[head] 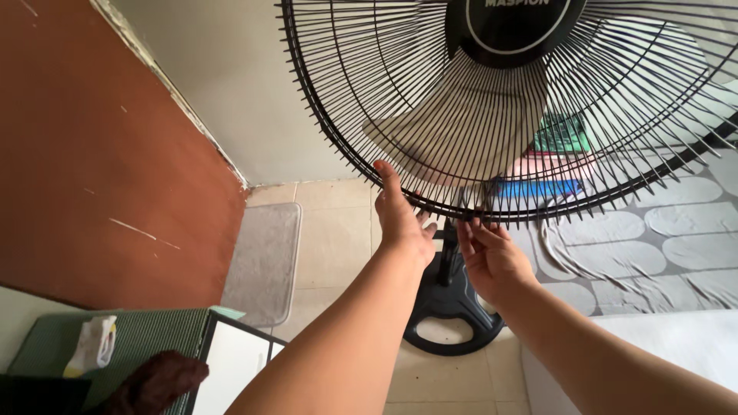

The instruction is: The person attaches the front protective cage to a standing electric fan. They align the cage with the fan body and repeatedly press and adjust the locking clips around the rim to secure it in place.

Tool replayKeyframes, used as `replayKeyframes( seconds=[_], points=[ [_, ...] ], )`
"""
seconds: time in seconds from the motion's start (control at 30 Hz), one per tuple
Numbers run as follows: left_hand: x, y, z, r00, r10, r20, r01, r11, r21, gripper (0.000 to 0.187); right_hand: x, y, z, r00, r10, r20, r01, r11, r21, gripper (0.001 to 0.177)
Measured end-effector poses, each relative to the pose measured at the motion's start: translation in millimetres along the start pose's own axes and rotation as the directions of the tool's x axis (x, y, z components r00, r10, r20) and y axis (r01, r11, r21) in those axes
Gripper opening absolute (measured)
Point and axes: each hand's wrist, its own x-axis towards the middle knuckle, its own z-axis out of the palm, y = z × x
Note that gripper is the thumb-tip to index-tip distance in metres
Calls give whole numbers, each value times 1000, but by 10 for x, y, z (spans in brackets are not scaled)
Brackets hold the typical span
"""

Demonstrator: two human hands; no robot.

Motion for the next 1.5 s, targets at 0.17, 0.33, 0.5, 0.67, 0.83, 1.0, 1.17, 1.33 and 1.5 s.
replayKeyframes(
  seconds=[0.17,0.33,0.5,0.67,0.83,1.0,1.17,1.33,1.5],
  points=[
    [82,49,-155,991,-24,131,17,999,51,124,51,87,31,998,-34,-51,36,999,39,13],
    [122,47,-194,987,-20,157,12,999,49,127,79,115,-5,996,-65,-54,68,996,59,8],
    [183,33,-265,982,2,191,-9,999,36,128,110,163,-36,988,-88,-124,101,990,99,5],
    [370,68,-440,952,11,307,-64,985,162,128,101,197,6,979,-84,-185,107,987,120,3],
    [538,91,-590,926,-23,377,-32,990,140,118,55,175,33,982,-59,-178,82,989,121,4],
    [548,140,-655,893,43,448,-94,991,91,92,87,183,29,983,-96,-154,108,992,71,6],
    [433,170,-559,922,83,378,-140,982,125,85,152,168,-9,978,-145,-153,148,989,9,14],
    [353,142,-541,916,71,396,-89,996,26,81,188,175,-63,971,-159,-178,169,984,46,13],
    [310,153,-619,876,12,481,108,970,-220,79,194,125,-98,978,-134,-157,145,987,66,12]
  ],
)
